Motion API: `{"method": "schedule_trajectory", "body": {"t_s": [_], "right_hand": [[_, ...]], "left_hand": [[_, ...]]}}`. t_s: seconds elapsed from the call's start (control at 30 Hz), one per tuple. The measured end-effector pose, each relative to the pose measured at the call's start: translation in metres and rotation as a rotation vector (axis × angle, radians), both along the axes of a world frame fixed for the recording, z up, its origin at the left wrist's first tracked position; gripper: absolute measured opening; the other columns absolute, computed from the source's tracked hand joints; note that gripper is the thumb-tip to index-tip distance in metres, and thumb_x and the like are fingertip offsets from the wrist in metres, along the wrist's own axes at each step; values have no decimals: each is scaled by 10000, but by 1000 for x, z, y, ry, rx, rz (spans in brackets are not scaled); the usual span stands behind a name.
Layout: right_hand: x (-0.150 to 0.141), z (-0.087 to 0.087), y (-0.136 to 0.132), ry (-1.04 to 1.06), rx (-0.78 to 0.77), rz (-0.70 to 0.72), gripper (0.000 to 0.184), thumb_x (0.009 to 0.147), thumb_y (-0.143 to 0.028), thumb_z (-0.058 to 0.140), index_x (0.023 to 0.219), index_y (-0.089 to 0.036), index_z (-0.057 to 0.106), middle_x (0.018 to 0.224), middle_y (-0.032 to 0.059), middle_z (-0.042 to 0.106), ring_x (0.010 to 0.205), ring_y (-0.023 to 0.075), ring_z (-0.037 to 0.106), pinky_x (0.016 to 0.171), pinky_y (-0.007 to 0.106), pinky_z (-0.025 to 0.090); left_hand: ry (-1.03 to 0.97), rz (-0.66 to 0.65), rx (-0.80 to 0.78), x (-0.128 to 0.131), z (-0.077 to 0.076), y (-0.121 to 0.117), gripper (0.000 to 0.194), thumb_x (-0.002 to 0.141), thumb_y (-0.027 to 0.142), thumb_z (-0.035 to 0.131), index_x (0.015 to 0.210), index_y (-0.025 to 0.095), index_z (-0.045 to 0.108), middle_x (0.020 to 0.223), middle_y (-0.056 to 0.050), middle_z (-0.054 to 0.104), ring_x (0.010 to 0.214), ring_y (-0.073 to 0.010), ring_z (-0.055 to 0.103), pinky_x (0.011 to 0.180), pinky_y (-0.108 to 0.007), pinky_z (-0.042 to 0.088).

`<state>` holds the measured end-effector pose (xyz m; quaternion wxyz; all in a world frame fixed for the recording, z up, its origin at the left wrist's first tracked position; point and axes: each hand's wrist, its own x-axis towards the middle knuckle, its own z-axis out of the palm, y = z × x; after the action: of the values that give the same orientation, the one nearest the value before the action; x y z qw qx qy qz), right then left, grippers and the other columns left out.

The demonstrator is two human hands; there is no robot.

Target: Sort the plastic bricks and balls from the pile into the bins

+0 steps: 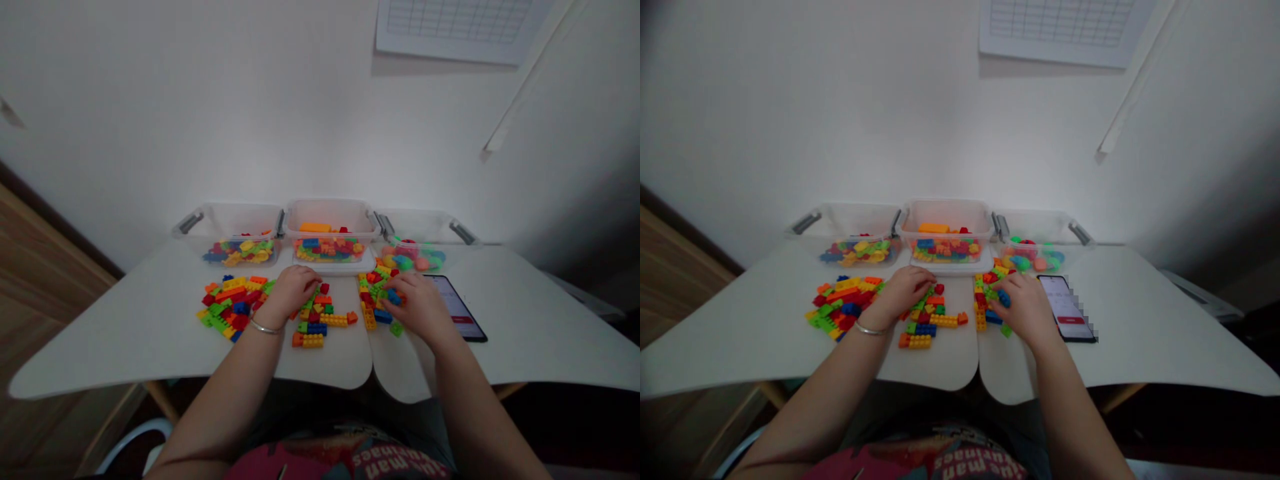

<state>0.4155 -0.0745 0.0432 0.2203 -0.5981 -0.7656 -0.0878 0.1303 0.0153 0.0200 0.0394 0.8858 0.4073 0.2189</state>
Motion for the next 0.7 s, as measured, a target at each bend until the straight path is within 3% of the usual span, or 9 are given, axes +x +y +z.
{"method": "schedule_trajectory", "body": {"t_s": [0.1,0.27,0.53,0.7], "right_hand": [[-31,-8,5,150,91,87,118,810,-276,692,893,-192,678,900,49,702,880,216,608,805,331,421],[-69,-27,9,153,181,135,78,814,-233,683,888,-210,681,818,21,704,828,208,598,784,326,390],[-68,-35,11,141,313,146,73,826,-228,658,889,-194,674,798,21,695,819,209,590,785,333,389],[-64,-34,8,131,298,153,103,852,-237,634,935,-194,677,821,27,695,829,208,593,796,331,401]], "left_hand": [[-20,-10,10,7,4,-5,204,916,265,539,958,193,725,982,-65,739,961,-221,636,909,-377,464],[-114,-72,-28,19,7,-14,205,903,354,589,943,216,735,904,-42,746,910,-207,643,890,-368,437],[-216,-78,-79,43,6,-28,155,843,355,677,904,239,758,836,-20,750,850,-197,655,847,-353,437],[-238,-44,-38,38,3,-22,132,832,338,676,819,225,744,750,-22,728,776,-193,646,806,-354,459]]}}
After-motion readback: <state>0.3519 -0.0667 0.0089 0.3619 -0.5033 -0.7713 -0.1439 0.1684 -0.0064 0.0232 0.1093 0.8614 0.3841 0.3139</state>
